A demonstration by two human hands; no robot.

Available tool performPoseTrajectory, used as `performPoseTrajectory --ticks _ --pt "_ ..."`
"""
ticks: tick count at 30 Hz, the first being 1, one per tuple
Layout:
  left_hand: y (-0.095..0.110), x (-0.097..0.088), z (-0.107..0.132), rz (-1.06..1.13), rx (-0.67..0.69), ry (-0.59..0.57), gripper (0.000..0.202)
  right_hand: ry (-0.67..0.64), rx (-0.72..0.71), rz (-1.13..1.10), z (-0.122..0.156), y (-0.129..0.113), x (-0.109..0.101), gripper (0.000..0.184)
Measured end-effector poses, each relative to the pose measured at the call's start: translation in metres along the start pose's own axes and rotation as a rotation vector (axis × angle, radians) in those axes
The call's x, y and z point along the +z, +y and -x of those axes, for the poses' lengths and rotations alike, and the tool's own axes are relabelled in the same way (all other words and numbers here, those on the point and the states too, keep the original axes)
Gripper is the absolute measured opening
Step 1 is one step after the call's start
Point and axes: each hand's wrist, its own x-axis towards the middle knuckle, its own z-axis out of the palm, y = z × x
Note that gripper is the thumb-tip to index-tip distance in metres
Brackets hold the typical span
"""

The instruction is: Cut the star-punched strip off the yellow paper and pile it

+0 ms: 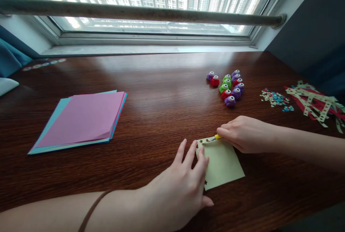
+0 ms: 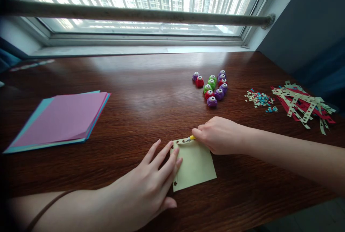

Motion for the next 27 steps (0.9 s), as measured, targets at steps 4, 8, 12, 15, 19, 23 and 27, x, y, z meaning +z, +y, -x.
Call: performPoseTrajectory --ticks 4,8,12,15,19,23,27 --pt "0.001 0.000 0.001 0.013 -0.004 -0.009 0.059 0.002 0.005 -0.005 0.003 0.003 0.003 0.009" --pt "0.001 0.000 0.001 0.026 -0.010 -0.018 0.059 -0.014 0.019 0.000 0.008 0.007 0.004 0.009" --pt "0.001 0.001 0.001 0.027 -0.015 -0.018 0.059 -0.018 0.030 -0.002 0.014 0.010 0.006 0.008" --pt "0.001 0.002 0.001 0.033 -0.003 -0.027 0.058 -0.010 0.034 -0.002 0.018 0.013 0.009 0.008" --pt "0.001 0.002 0.001 0.042 0.010 -0.045 0.057 -0.010 0.046 -0.014 0.022 0.015 0.012 0.008" --pt "0.001 0.002 0.000 0.028 -0.004 -0.038 0.058 -0.017 0.065 -0.021 0.023 0.014 0.014 0.007" --pt "0.001 0.002 0.001 0.016 0.009 -0.031 0.057 -0.024 0.073 -0.018 0.026 0.015 0.013 0.007"
